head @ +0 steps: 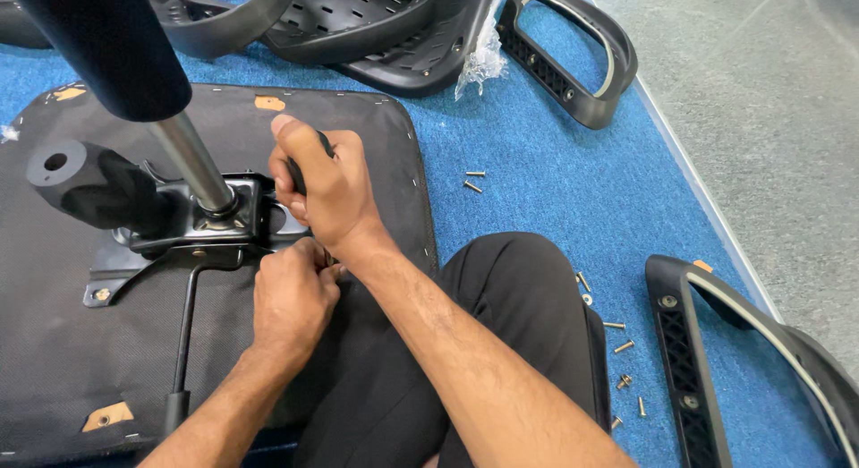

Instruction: The person assembles an office chair by attaching the gas lift mechanism to the seat base using a screwdriver. They insert and tighten multiple screws into the metal mounting plate on the underside of the seat.

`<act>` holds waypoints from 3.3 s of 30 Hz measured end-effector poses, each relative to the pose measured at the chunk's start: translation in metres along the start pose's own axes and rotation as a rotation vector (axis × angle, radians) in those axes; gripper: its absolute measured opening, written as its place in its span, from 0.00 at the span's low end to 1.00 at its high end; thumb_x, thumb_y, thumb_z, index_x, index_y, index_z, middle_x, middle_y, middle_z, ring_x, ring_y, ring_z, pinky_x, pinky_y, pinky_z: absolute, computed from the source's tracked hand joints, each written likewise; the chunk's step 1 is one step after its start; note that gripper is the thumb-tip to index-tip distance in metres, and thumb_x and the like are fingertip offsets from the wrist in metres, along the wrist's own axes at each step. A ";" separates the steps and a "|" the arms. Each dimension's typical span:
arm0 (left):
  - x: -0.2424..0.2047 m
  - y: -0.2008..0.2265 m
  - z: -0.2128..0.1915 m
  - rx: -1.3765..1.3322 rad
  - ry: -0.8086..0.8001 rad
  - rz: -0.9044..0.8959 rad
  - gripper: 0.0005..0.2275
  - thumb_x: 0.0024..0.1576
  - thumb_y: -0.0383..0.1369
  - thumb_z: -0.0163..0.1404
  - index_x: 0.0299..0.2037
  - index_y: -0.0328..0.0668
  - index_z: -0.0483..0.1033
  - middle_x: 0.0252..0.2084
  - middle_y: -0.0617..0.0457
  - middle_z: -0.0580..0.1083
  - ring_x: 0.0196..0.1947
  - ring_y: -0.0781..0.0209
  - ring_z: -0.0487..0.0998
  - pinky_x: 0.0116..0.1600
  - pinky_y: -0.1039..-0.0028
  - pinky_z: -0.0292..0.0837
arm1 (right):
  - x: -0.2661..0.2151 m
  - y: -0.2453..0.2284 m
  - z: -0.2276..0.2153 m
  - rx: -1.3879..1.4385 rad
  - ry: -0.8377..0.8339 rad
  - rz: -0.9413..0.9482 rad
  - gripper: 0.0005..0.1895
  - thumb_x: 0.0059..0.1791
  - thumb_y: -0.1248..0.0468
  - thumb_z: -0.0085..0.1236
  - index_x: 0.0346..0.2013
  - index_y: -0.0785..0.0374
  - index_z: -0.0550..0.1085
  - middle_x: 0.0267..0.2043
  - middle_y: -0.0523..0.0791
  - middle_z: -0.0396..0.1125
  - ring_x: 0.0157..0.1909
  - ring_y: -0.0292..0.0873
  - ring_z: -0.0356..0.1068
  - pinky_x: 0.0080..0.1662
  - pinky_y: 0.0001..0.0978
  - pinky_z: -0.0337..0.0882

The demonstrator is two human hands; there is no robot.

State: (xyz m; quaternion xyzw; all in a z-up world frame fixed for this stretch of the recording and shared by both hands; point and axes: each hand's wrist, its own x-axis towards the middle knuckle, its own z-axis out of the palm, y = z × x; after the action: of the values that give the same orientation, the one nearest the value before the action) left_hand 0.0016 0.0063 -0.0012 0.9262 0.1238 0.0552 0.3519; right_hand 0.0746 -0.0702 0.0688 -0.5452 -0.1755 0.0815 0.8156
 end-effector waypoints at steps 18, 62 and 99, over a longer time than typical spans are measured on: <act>0.012 -0.021 -0.001 0.030 -0.100 0.224 0.10 0.55 0.34 0.54 0.35 0.30 0.78 0.34 0.33 0.78 0.38 0.31 0.78 0.41 0.47 0.74 | -0.013 0.011 0.023 -0.090 0.210 -0.260 0.27 0.54 0.56 0.51 0.13 0.63 0.64 0.14 0.39 0.56 0.18 0.31 0.55 0.24 0.28 0.53; -0.131 -0.008 0.002 0.130 -0.100 -0.097 0.18 0.58 0.45 0.50 0.41 0.37 0.84 0.38 0.33 0.81 0.46 0.36 0.81 0.58 0.55 0.72 | -0.135 -0.065 -0.060 0.590 0.362 -0.274 0.09 0.45 0.60 0.51 0.26 0.61 0.64 0.25 0.47 0.62 0.29 0.44 0.61 0.45 0.45 0.69; -0.122 -0.097 0.024 -0.879 0.266 -0.942 0.19 0.58 0.43 0.52 0.58 0.47 0.72 0.50 0.50 0.75 0.43 0.51 0.77 0.42 0.54 0.77 | -0.105 0.028 -0.103 -0.929 0.456 0.756 0.15 0.40 0.63 0.75 0.25 0.72 0.77 0.24 0.46 0.71 0.19 0.37 0.67 0.23 0.30 0.68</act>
State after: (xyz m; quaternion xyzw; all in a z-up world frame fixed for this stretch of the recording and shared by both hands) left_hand -0.1300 0.0285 -0.0855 0.5283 0.5242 0.0547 0.6657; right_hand 0.0179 -0.1818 -0.0125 -0.8699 0.1896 0.1610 0.4259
